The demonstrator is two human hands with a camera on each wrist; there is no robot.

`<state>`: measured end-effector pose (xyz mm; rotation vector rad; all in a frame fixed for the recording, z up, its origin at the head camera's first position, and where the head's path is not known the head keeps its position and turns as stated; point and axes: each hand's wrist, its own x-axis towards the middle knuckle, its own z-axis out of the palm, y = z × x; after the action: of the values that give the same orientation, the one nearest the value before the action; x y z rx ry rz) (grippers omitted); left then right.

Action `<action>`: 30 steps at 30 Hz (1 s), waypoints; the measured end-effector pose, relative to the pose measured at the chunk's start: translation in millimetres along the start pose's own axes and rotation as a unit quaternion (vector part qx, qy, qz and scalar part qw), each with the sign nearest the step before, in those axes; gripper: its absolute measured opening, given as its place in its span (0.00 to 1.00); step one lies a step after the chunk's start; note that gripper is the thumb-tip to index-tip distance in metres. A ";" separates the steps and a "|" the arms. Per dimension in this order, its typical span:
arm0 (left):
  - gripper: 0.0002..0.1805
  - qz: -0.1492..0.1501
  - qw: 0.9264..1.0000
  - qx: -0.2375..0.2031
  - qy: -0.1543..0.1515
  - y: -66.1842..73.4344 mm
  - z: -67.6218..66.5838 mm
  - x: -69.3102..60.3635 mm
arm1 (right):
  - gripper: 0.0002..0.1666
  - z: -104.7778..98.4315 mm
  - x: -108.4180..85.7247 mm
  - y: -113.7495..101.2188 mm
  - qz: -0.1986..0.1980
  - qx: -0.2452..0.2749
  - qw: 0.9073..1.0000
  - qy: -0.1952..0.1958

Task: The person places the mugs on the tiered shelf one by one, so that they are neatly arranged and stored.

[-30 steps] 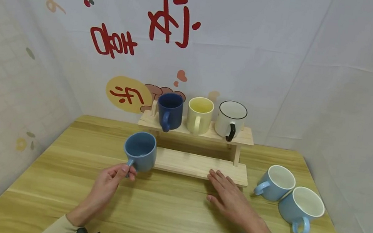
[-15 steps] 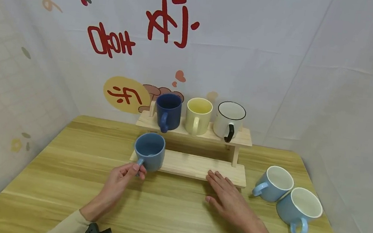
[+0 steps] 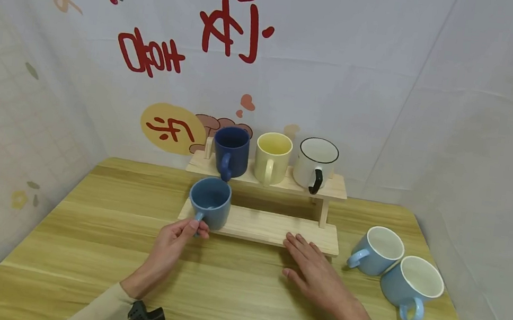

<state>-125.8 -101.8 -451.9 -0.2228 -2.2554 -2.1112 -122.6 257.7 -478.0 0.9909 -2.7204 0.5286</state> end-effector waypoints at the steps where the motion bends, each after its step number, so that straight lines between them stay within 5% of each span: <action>1: 0.20 0.003 1.000 0.003 -0.001 0.2 0.3 0.2 | 0.39 -0.2 -0.1 -0.1 -0.001 -0.001 1.000 0.002; 21: 0.19 0.006 0.994 0.094 -0.047 3.0 -19.2 4.3 | 0.40 0.1 -1.2 1.5 -0.008 -0.011 1.000 0.004; 30: 0.16 0.076 0.980 0.183 -0.029 -6.1 -48.5 6.4 | 0.40 1.3 -0.8 0.6 -0.009 -0.012 1.000 0.006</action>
<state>-136.1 -150.0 -453.7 -0.4283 -2.5138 -1.5997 -122.5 258.1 -479.6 1.0030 -2.6980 0.4963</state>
